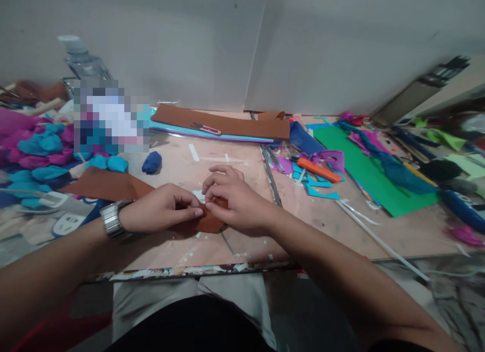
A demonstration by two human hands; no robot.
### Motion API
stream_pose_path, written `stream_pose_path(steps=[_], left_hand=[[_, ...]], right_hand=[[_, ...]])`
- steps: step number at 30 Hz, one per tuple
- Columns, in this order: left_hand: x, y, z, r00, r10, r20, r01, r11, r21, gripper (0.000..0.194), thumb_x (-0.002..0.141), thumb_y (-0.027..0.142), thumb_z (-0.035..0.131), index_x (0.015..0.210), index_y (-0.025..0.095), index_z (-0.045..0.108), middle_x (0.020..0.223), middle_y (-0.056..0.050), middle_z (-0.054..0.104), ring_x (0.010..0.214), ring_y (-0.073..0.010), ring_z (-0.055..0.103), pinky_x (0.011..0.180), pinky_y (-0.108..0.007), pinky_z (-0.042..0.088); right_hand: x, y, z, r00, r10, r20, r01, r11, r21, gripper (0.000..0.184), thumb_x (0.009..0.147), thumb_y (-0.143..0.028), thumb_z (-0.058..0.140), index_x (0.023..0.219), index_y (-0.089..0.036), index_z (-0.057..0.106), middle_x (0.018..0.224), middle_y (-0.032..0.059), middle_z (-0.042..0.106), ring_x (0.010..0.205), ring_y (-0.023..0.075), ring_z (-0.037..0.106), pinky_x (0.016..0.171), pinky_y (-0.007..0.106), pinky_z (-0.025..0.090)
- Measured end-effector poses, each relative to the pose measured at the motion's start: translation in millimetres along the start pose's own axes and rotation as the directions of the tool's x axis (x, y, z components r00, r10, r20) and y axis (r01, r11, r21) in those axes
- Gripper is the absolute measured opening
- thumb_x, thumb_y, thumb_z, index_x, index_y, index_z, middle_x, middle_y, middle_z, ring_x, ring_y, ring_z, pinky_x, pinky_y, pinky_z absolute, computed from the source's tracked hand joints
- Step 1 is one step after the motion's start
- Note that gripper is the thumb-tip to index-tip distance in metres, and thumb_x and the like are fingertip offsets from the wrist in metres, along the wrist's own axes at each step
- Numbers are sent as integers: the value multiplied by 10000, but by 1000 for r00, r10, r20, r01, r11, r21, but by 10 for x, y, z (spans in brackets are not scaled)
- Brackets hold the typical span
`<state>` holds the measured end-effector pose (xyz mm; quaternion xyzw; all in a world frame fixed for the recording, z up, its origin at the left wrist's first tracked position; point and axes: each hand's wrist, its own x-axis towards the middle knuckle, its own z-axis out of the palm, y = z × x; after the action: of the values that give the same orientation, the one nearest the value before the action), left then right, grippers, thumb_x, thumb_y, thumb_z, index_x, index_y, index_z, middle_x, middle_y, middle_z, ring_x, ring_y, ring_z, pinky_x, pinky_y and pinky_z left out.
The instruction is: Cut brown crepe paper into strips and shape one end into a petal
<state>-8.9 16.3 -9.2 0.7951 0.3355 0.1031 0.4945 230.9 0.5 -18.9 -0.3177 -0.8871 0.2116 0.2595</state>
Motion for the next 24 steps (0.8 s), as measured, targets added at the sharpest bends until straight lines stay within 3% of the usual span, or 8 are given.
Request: stream_pose_path(steps=[15, 24], left_hand=[[-15, 7, -3, 1000, -11, 30, 11, 1000, -20, 382, 974, 442, 596, 741, 149, 675, 635, 2, 614, 576, -104, 484, 542, -204, 366], [-4, -19, 0, 999, -22, 35, 22, 1000, 3, 419, 984, 481, 571, 737, 152, 648, 621, 15, 556, 588, -107, 447, 560, -222, 347]], right_hand=[[0, 15, -7, 1000, 14, -7, -14, 1000, 16, 92, 975, -219, 610, 906, -244, 665, 1141, 52, 689, 1381, 312, 441, 1174, 574, 328], [-15, -45, -4, 999, 4, -41, -7, 997, -73, 38, 938, -272, 694, 922, -274, 728, 1126, 41, 707, 1371, 327, 448, 1166, 575, 304]])
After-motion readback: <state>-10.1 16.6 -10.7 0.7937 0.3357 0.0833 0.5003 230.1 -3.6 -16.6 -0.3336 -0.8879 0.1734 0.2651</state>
